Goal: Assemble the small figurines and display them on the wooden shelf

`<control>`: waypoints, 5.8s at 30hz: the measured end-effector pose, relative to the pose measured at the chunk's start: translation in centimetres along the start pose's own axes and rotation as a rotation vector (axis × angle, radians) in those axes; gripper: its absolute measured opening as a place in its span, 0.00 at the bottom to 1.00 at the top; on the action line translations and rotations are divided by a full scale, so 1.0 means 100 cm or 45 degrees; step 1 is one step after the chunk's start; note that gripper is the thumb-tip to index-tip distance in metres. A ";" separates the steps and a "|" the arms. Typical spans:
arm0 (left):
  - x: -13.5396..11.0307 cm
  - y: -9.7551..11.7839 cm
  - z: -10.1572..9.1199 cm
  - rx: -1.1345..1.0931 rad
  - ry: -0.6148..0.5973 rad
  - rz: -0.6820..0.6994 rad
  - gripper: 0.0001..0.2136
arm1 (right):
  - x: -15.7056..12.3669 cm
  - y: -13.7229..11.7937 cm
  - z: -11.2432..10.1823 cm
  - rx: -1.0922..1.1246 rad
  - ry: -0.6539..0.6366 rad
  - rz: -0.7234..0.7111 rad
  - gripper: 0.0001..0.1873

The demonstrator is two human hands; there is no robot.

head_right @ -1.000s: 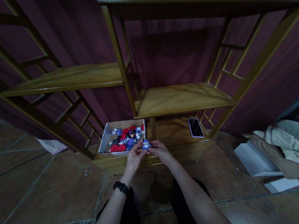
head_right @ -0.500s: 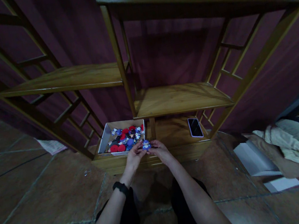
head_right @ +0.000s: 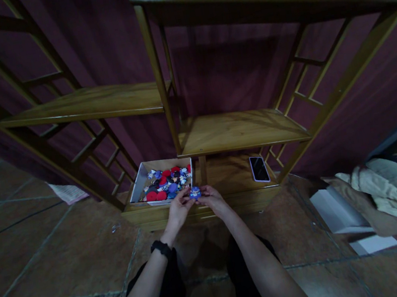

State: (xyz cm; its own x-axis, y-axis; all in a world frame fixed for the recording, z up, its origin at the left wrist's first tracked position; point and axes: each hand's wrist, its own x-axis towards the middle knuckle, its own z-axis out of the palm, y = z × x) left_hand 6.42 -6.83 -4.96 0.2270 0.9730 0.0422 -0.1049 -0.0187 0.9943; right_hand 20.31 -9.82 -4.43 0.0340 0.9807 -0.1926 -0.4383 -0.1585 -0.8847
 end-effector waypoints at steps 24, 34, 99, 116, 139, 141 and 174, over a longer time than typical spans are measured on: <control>-0.001 -0.003 -0.001 0.148 -0.048 -0.012 0.24 | 0.002 0.003 -0.002 -0.005 0.013 -0.004 0.20; -0.003 0.002 -0.001 0.164 -0.047 -0.041 0.23 | -0.001 0.001 -0.003 -0.026 -0.035 -0.006 0.21; -0.091 0.032 0.025 0.274 -0.112 0.109 0.17 | -0.103 -0.001 0.003 -0.169 0.093 -0.268 0.18; -0.037 0.148 0.057 -0.088 -0.131 0.214 0.21 | -0.080 -0.131 0.032 -0.454 0.091 -0.605 0.15; 0.010 0.174 0.116 0.330 0.002 0.636 0.12 | 0.005 -0.234 -0.038 -0.869 0.392 -0.878 0.13; -0.006 0.162 0.109 0.427 -0.071 0.672 0.12 | 0.014 -0.234 -0.043 -0.970 0.410 -0.861 0.13; 0.051 0.058 -0.083 -0.244 0.723 0.018 0.12 | -0.029 -0.166 0.001 -1.252 1.054 -1.321 0.22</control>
State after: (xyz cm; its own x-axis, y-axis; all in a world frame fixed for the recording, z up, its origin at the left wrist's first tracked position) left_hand -1.05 -0.04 0.23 -0.3232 0.9447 -0.0560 -0.2887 -0.0421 0.9565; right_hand 27.45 -10.04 10.88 0.5115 0.4356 0.7407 0.7655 0.1607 -0.6231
